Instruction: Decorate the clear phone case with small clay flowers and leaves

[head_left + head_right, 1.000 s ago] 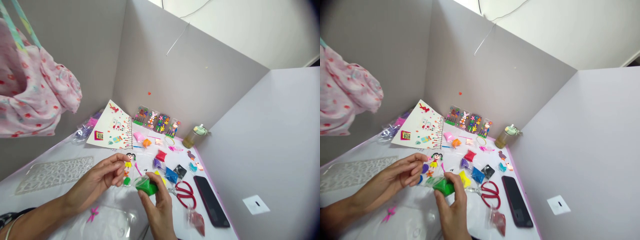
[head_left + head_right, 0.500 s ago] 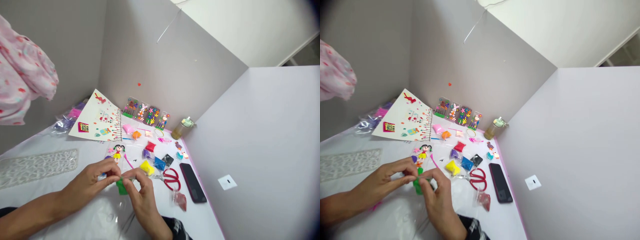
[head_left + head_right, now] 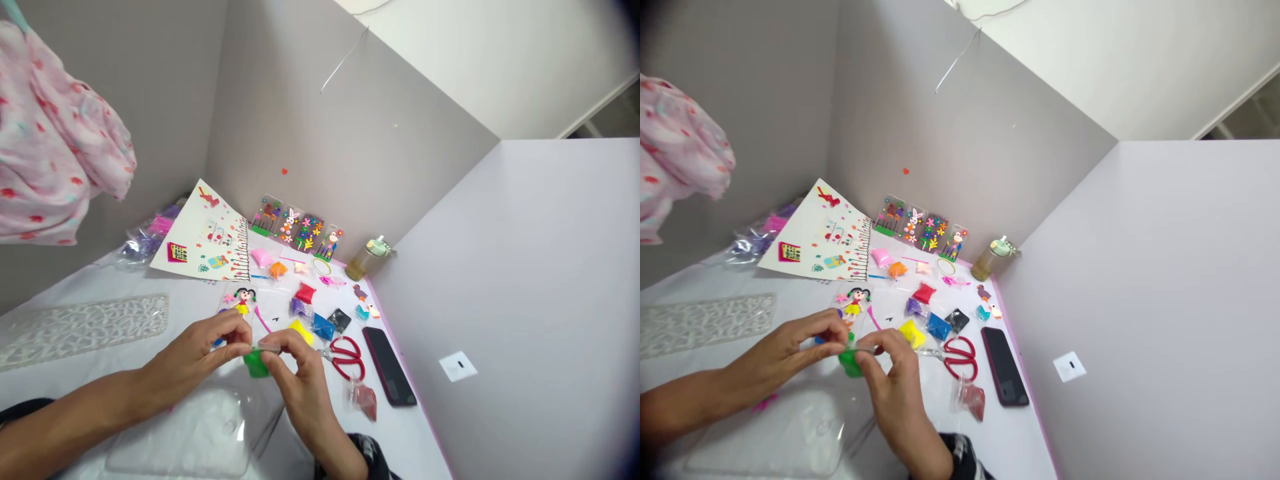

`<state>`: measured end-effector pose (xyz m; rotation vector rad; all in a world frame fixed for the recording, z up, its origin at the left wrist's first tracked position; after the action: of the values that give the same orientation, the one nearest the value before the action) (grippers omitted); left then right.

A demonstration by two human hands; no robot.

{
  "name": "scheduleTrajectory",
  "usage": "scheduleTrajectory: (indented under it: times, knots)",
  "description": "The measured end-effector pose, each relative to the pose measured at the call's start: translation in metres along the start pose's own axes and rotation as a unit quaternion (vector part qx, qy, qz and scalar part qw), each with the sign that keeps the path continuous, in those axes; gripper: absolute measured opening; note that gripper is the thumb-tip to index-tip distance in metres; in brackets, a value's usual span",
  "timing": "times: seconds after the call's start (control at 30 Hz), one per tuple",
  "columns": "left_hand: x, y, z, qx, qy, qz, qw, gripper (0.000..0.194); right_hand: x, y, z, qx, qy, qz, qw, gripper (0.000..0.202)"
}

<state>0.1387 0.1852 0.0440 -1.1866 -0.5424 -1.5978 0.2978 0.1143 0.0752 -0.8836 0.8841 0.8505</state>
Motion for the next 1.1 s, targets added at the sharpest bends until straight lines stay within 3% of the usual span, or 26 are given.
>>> scheduleTrajectory:
  times: [0.13, 0.23, 0.47, 0.67, 0.93, 1.03, 1.1]
  knots:
    - [0.0, -0.001, 0.002, 0.001, -0.024, -0.005, 1.0, 0.03, 0.01, -0.002, 0.004, 0.038, 0.051, 0.05, 0.997, 0.012]
    - [0.002, -0.006, 0.003, 0.014, -0.039, -0.003, 0.999, 0.031, 0.013, 0.002, 0.003, 0.029, 0.075, 0.097, 0.992, 0.014]
    - [0.001, -0.005, 0.003, -0.006, -0.055, 0.008, 0.998, 0.024, -0.005, -0.006, 0.004, 0.044, -0.003, 0.063, 0.997, 0.01]
    - [0.01, -0.002, -0.003, 0.013, 0.011, 0.016, 1.0, 0.034, -0.011, 0.004, -0.001, 0.028, -0.023, 0.061, 0.998, 0.012]
    - [0.015, 0.002, -0.006, 0.004, 0.058, 0.027, 0.998, 0.023, -0.007, 0.002, -0.003, 0.03, -0.002, 0.056, 0.998, 0.014]
    - [0.015, -0.011, 0.002, 0.027, 0.041, 0.034, 0.998, 0.021, -0.003, -0.002, 0.004, 0.004, -0.013, 0.006, 1.0, 0.016]
    - [0.013, -0.035, 0.011, 0.073, 0.014, 0.057, 0.996, 0.024, 0.002, -0.02, 0.019, 0.009, -0.032, -0.058, 0.998, 0.022]
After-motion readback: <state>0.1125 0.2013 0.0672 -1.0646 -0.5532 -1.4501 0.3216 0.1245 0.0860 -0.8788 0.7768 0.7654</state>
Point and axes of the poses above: each hand's wrist, its own z-axis towards the middle knuckle, its own y-axis out of the palm, x = y × z, the point moved 9 cm from there along z, towards the middle knuckle, and after that the axes turned 12 degrees about x, right-handed, at the moved point
